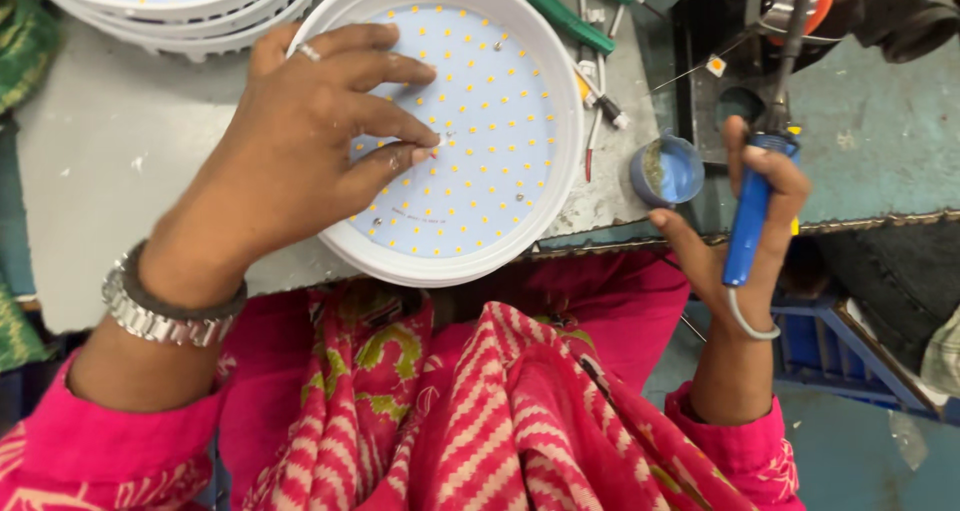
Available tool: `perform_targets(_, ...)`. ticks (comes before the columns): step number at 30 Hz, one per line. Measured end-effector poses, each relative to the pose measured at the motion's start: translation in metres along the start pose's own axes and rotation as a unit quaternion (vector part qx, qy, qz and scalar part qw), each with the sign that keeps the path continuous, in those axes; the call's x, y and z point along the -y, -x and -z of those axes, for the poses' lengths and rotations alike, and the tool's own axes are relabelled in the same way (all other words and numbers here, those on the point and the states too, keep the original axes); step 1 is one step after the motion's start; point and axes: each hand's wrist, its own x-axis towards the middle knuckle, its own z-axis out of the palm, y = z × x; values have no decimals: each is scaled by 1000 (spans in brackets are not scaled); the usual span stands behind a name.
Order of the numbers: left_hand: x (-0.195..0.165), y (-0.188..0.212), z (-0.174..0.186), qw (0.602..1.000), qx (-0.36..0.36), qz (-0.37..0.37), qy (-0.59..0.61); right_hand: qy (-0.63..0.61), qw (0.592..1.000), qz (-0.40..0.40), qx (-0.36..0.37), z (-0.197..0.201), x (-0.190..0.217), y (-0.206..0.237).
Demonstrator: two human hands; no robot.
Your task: The person solders red and black wires onto the solder pads of round LED light panels using a soldering iron, dipping the wire ends into flux first. They hold each panel steady with one hand while soldering the wire connections, then set the finished panel aside and take the next one.
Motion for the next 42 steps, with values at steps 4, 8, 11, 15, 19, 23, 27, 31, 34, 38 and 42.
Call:
perform_targets(4, -6, -1, -7, 999, -22, 34, -17, 41, 998, -46, 15, -6, -10, -5)
perform_targets(8, -12, -3, -13, 996, -50, 54, -41, 28, 998, -48, 9, -14, -12, -9)
perform_targets(11, -11, -3, -15, 996, -62, 58, -36, 7, 999, -43, -14, -23, -2, -11)
perform_targets(15, -7, 1, -14, 996, -71, 55, -13, -100, 994, -4, -48, -30, 26, -21)
perform_targets(19, -7, 2, -15, 996, -67, 61, -9, -190, 980, 49, -26, -45, 60, -38)
perform_targets(23, -8, 2, -16, 994, -83, 72, -1, -172, 981, 75, 39, -74, 80, -66)
perform_targets(27, -8, 1, -17, 993, -90, 71, -5, -126, 983, 103, 83, -95, 89, -86)
perform_targets(31, -7, 0, -18, 993, -97, 70, 0, -113, 983, 98, 105, -100, 94, -90)
perform_targets(34, -7, 0, -19, 992, -100, 76, 0, -103, 983, 116, 102, -102, 94, -91)
perform_targets(38, -8, -1, -18, 992, -102, 79, 3, -84, 986, 94, 109, -104, 96, -89)
perform_targets(42, -8, -2, -19, 992, -102, 81, 1, -70, 984, 116, 118, -103, 96, -89)
